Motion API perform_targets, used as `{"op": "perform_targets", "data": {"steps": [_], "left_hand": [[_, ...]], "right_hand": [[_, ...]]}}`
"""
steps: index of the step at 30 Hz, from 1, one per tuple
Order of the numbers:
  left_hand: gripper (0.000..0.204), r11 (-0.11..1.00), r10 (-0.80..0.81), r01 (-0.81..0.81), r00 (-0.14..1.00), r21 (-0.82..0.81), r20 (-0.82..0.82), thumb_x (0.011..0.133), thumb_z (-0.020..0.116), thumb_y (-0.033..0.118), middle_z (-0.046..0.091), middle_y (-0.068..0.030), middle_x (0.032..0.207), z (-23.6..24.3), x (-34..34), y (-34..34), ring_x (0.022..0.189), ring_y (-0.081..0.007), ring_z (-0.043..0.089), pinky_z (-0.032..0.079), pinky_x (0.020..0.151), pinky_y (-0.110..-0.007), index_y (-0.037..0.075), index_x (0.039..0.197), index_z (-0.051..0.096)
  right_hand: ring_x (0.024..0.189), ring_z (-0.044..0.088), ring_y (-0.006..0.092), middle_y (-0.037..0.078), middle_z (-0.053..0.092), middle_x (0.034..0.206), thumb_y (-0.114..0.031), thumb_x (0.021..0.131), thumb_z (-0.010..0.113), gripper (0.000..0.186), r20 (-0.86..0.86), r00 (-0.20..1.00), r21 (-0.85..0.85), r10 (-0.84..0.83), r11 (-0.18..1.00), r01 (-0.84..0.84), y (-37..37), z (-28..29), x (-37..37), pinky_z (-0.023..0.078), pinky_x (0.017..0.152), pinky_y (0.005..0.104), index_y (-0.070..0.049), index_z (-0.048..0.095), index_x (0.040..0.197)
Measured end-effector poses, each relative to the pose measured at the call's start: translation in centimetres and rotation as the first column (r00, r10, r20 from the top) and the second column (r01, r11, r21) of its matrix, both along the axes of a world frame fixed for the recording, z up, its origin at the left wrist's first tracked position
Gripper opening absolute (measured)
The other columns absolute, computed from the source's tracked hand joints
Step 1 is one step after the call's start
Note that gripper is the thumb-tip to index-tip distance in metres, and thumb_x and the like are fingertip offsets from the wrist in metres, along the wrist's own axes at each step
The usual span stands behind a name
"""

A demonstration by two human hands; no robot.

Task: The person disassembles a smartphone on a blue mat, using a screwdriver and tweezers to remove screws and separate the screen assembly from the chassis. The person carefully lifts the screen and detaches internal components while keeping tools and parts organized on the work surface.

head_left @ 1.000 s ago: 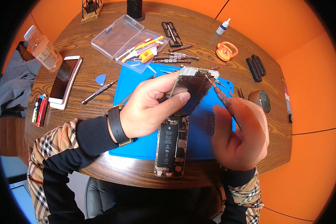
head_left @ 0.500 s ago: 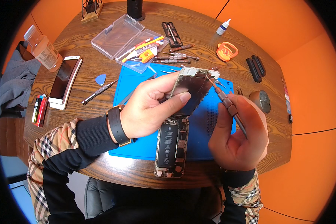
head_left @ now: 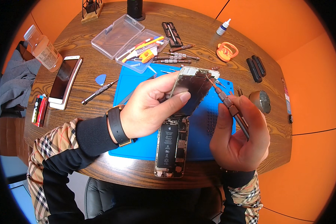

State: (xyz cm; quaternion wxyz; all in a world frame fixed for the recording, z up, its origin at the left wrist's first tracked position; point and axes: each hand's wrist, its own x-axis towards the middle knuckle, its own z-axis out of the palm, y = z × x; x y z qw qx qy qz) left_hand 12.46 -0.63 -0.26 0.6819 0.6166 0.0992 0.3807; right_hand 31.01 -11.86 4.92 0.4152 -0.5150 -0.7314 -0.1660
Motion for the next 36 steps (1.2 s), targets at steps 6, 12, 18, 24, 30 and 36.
{"op": "perform_targets", "data": {"steps": [6,12,18,24,30,36], "left_hand": [[0.039,1.000,0.001,-0.001,1.000,-0.008,0.010,0.109,0.055,0.001,0.070,-0.0037,0.130,-0.1,0.0,0.0,0.118,-0.0066,0.060,0.049,0.102,-0.026,-0.001,0.148,0.055],[0.039,0.999,-0.012,0.012,1.000,-0.038,-0.014,0.109,0.055,0.001,0.070,-0.0027,0.128,0.1,-0.1,0.0,0.115,-0.0059,0.060,0.050,0.101,-0.026,-0.001,0.148,0.055],[0.041,0.992,-0.007,0.010,1.000,-0.122,0.027,0.109,0.055,0.001,0.069,-0.0032,0.129,-0.1,0.1,-0.2,0.116,-0.0071,0.061,0.049,0.102,-0.026,-0.002,0.150,0.054],[0.040,0.994,0.028,-0.024,0.999,-0.107,0.035,0.110,0.055,0.005,0.072,-0.0104,0.126,-0.6,0.3,-0.1,0.111,-0.0150,0.070,0.057,0.098,-0.031,-0.003,0.149,0.053],[0.043,0.992,0.116,-0.118,0.992,-0.040,-0.055,0.109,0.058,0.006,0.072,-0.0136,0.130,-0.2,0.1,0.0,0.109,-0.0168,0.073,0.059,0.098,-0.032,-0.002,0.150,0.051],[0.039,0.992,0.103,-0.103,0.995,-0.072,-0.010,0.107,0.062,0.011,0.071,-0.0114,0.131,-1.0,-0.3,0.2,0.115,-0.0146,0.068,0.053,0.102,-0.031,-0.001,0.144,0.056]], "right_hand": [[0.093,0.075,0.0222,0.020,0.074,0.105,0.008,0.092,0.078,0.046,0.027,1.000,0.016,0.011,1.000,-0.012,-0.1,0.0,0.2,0.061,0.087,0.0343,0.008,0.056,0.132],[0.093,0.075,0.0223,0.022,0.074,0.106,0.008,0.093,0.077,0.047,0.027,0.999,-0.016,0.022,1.000,-0.022,-0.1,0.5,0.4,0.061,0.084,0.0331,0.007,0.054,0.134],[0.082,0.073,0.0186,0.017,0.076,0.102,0.009,0.084,0.084,0.032,-0.418,0.908,0.133,0.017,0.990,0.043,0.0,-0.6,0.7,0.060,0.074,0.0292,0.004,0.069,0.111],[0.090,0.072,0.0142,0.014,0.075,0.103,0.007,0.087,0.085,0.023,-0.689,0.725,-0.086,-0.025,0.995,-0.047,-2.1,-2.0,6.6,0.059,0.081,0.0267,0.002,0.068,0.102],[0.086,0.072,0.0119,0.013,0.078,0.098,0.003,0.087,0.085,0.017,-0.672,0.724,-0.312,-0.155,0.946,-0.087,-3.3,-4.0,10.7,0.059,0.078,0.0262,0.001,0.070,0.094],[0.075,0.067,0.0074,0.006,0.075,0.089,0.000,0.089,0.081,0.013,-0.357,0.909,-0.488,-0.216,0.873,0.016,-2.7,-5.3,11.8,0.053,0.065,0.0255,0.000,0.070,0.096]]}}
